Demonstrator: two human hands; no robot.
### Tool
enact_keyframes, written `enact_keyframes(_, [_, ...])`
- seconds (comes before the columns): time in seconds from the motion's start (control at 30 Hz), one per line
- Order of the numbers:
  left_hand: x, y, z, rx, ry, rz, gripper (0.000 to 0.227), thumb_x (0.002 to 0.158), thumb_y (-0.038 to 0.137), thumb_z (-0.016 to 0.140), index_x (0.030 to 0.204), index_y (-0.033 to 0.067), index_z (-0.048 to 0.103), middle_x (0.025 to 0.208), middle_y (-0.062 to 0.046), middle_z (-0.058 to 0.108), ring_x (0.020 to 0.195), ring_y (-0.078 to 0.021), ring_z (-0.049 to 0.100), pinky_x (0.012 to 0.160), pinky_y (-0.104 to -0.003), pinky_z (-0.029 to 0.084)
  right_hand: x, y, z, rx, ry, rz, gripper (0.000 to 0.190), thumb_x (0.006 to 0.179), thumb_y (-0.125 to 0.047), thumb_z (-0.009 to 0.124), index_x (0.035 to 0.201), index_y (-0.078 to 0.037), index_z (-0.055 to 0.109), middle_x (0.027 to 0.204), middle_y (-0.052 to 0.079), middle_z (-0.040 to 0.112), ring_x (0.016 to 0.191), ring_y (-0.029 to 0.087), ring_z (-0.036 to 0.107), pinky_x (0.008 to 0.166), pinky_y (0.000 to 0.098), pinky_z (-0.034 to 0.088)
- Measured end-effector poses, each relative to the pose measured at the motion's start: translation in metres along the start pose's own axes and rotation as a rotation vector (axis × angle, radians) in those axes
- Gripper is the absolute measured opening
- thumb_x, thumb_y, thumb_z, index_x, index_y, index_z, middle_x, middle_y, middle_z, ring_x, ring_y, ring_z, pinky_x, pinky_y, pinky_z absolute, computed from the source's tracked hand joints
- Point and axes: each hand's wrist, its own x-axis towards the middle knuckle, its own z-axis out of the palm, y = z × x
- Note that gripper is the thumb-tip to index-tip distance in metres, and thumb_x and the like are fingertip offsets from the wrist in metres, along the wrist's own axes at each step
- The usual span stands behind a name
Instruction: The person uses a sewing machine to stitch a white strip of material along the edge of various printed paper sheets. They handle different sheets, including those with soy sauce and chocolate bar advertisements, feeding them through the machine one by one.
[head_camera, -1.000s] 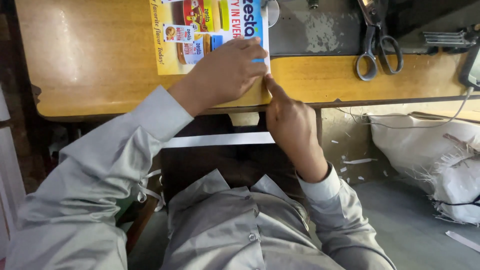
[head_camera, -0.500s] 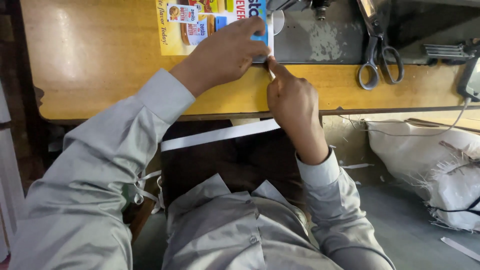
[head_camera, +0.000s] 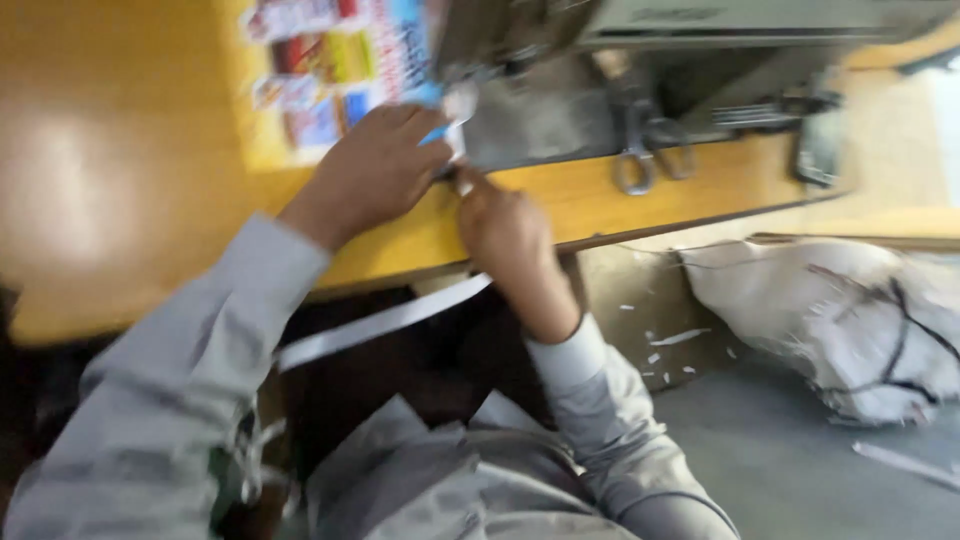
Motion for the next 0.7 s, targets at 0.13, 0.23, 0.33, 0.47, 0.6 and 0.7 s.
enact_keyframes(0.13, [0.003, 0.011, -0.002, 0.087, -0.027, 0.014, 0.028, 0.096, 0.011, 0.061, 0.121, 0.0103, 0.074, 0.127, -0.012, 0.071, 0.119, -0.0344, 0.069, 0.099, -0.048, 0.054, -0.022, -0.008, -0.018, 0.043, -0.129, 0.095, 0.045, 0.098, -0.036, 0.052, 0.139, -0.036, 0.069, 0.060, 0.017, 0.070, 0.061, 0.041, 0.076, 0.055, 0.0539, 0.060])
enact_keyframes(0.23, [-0.004, 0.021, 0.004, 0.096, -0.047, -0.043, 0.023, 0.099, 0.010, 0.064, 0.118, 0.0098, 0.077, 0.126, -0.009, 0.075, 0.124, -0.0292, 0.070, 0.109, -0.043, 0.053, -0.060, -0.019, -0.039, 0.108, -0.067, 0.074, 0.051, 0.098, -0.031, 0.055, 0.148, -0.034, 0.063, 0.056, 0.015, 0.067, 0.058, 0.040, 0.074, 0.054, 0.0538, 0.058])
enact_keyframes(0.33, [0.001, 0.033, 0.004, 0.081, -0.057, -0.195, 0.019, 0.107, 0.020, 0.066, 0.120, 0.0127, 0.078, 0.129, -0.008, 0.075, 0.123, -0.0279, 0.072, 0.113, -0.042, 0.053, -0.093, -0.028, -0.054, 0.234, 0.023, 0.071, 0.054, 0.099, -0.025, 0.055, 0.152, -0.030, 0.062, 0.053, 0.013, 0.065, 0.053, 0.037, 0.071, 0.054, 0.0520, 0.057])
enact_keyframes(0.47, [0.004, 0.046, 0.017, 0.100, 0.008, -0.280, 0.032, 0.107, 0.040, 0.075, 0.113, 0.0082, 0.078, 0.118, -0.010, 0.074, 0.116, -0.0296, 0.073, 0.108, -0.044, 0.054, -0.129, -0.025, -0.059, 0.289, 0.076, 0.005, 0.066, 0.095, -0.014, 0.060, 0.160, -0.024, 0.056, 0.057, 0.011, 0.068, 0.052, 0.033, 0.070, 0.051, 0.0484, 0.057])
enact_keyframes(0.6, [-0.007, 0.067, 0.042, 0.097, 0.111, -0.284, 0.045, 0.100, 0.046, 0.077, 0.106, 0.0028, 0.069, 0.117, -0.019, 0.067, 0.117, -0.0443, 0.066, 0.101, -0.055, 0.053, -0.138, -0.026, -0.063, 0.194, 0.072, -0.139, 0.066, 0.093, -0.011, 0.058, 0.159, -0.015, 0.057, 0.056, 0.010, 0.068, 0.050, 0.028, 0.071, 0.050, 0.0429, 0.058])
enact_keyframes(0.7, [-0.022, 0.101, 0.038, 0.104, 0.094, -0.342, 0.043, 0.098, 0.046, 0.075, 0.104, 0.0037, 0.071, 0.116, -0.019, 0.069, 0.122, -0.0427, 0.065, 0.106, -0.055, 0.050, -0.149, -0.011, -0.021, -0.154, 0.149, -0.310, 0.052, 0.094, -0.012, 0.054, 0.143, -0.019, 0.068, 0.120, 0.004, 0.082, 0.052, 0.019, 0.070, 0.051, 0.0382, 0.058])
